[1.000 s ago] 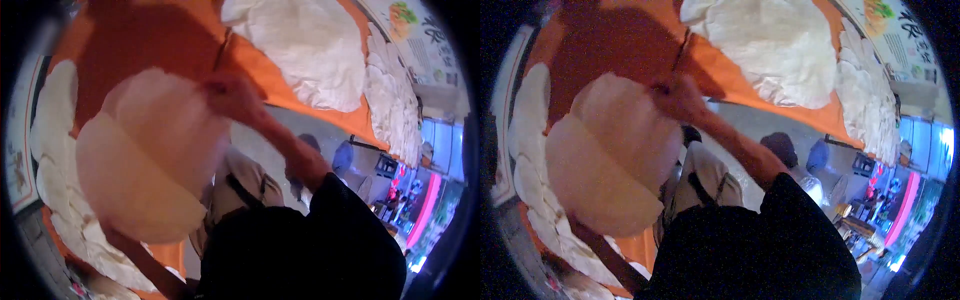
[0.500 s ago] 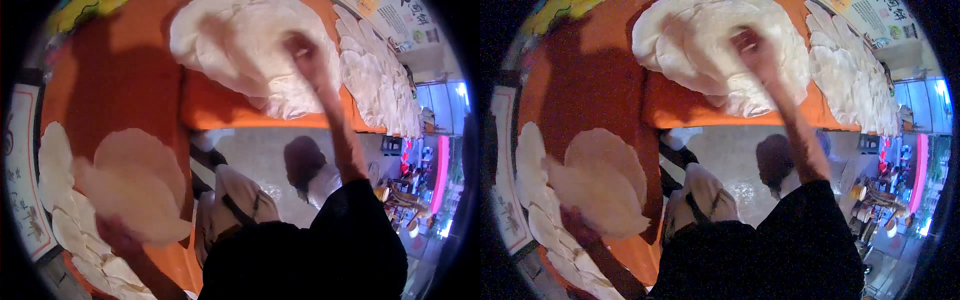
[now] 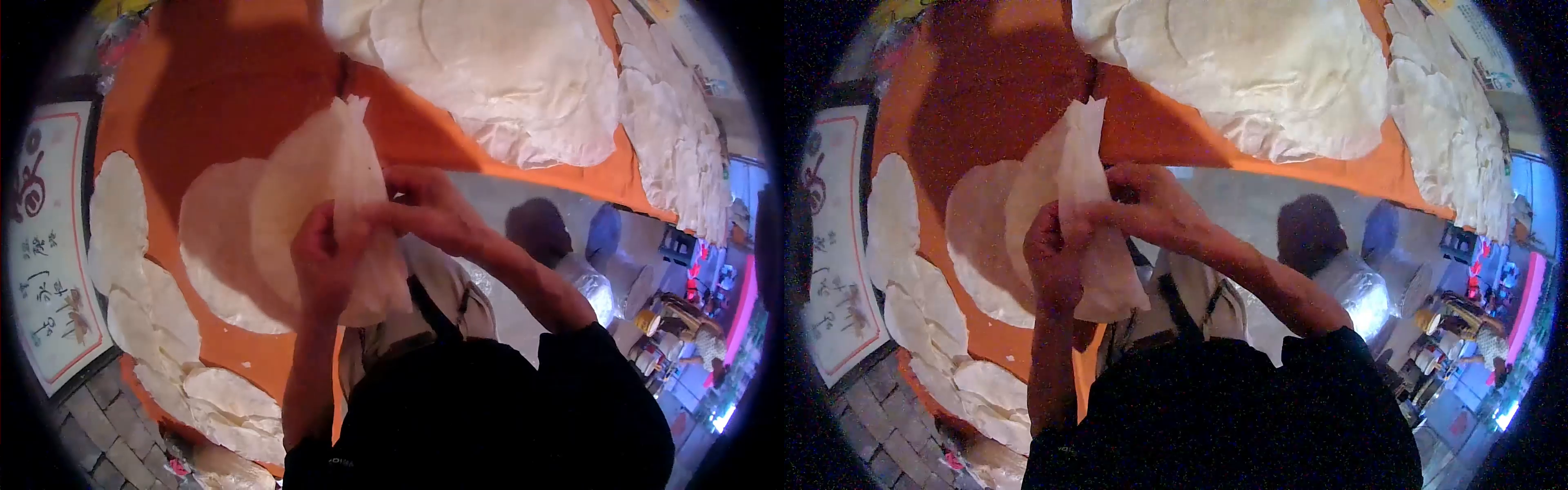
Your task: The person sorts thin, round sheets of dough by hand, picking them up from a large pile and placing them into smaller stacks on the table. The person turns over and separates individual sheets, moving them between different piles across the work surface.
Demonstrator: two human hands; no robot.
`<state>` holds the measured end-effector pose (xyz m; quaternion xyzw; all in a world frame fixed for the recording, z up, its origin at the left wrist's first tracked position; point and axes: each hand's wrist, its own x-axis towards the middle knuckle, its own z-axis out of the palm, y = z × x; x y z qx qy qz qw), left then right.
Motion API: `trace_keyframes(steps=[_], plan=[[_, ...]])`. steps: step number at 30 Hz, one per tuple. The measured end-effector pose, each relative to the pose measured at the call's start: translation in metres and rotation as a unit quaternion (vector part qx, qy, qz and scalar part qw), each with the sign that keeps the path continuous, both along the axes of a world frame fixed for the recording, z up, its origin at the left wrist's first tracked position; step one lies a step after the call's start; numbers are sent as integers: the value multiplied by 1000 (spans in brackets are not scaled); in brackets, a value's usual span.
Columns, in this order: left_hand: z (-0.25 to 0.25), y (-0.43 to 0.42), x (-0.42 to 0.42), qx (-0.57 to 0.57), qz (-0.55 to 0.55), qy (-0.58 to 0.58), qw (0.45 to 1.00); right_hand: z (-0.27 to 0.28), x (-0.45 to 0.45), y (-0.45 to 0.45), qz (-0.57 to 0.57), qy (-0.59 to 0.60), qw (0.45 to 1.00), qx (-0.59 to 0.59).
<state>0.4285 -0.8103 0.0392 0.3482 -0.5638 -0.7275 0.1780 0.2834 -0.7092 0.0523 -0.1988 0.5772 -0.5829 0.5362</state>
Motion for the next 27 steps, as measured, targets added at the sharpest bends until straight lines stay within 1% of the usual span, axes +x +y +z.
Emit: trace_keyframes(steps=[2, 5, 6, 7, 8, 9, 10, 11, 12, 14, 15, 16, 17, 18, 19, 20, 22, 24, 26, 27], plan=[[1, -2, 2, -55, 3, -20, 998, -11, 0, 5, -15, -82, 996, 36], [1, -7, 3, -116, -8, -52, 992, -10, 8, -3, -83, -24, 996, 16], [-1, -6, 5, -130, -15, -61, 990, -14, 12, -6, -60, 77, 995, 18], [-7, -5, 8, -124, 6, -71, 990, -20, 17, -8, -39, 177, 983, 25], [-16, -4, 10, -118, 25, -75, 990, -22, 16, -9, -20, 282, 959, 34], [-17, -5, 9, -112, 45, -76, 990, -16, 9, -10, -12, 257, 966, 28], [-8, -9, 17, -26, 98, -63, 993, -8, 3, -12, -3, 232, 973, 19], [4, -13, 23, 57, 159, -46, 985, -2, -4, -14, 6, 204, 979, 7], [-5, -25, 43, 77, 183, 41, 979, 1, -17, -11, -18, 185, 982, -15], [-25, -66, 94, 129, 246, 160, 947, 9, -57, 8, -52, 126, 990, -45], [-36, -89, 126, 32, 278, 72, 957, 15, -77, 20, -62, 87, 993, -53], [-46, -111, 158, -56, 309, -33, 949, 25, -103, 36, -55, 30, 997, -47], [-43, -118, 171, -48, 351, -43, 934, 12, -145, 63, -40, 307, 941, -137], [-40, -126, 185, -40, 393, -52, 917, 21, -160, 73, -125, 325, 929, -123], [-34, -133, 196, -32, 434, -60, 898, 42, -169, 74, -209, 339, 911, -106], [-33, -138, 203, -42, 447, -70, 891, 72, -173, 81, -378, 83, 922, 8], [-19, -138, 196, -85, 410, -78, 905, 106, -195, 78, -397, 137, 907, 30], [-5, -135, 177, -140, 354, -86, 921, 127, -228, 64, -335, 203, 920, -12], [9, -135, 154, -193, 299, -79, 931, 96, -357, 71, -270, 185, 932, -156], [15, -137, 144, -213, 276, -71, 934, 104, -393, 55, -242, 130, 940, -202]])
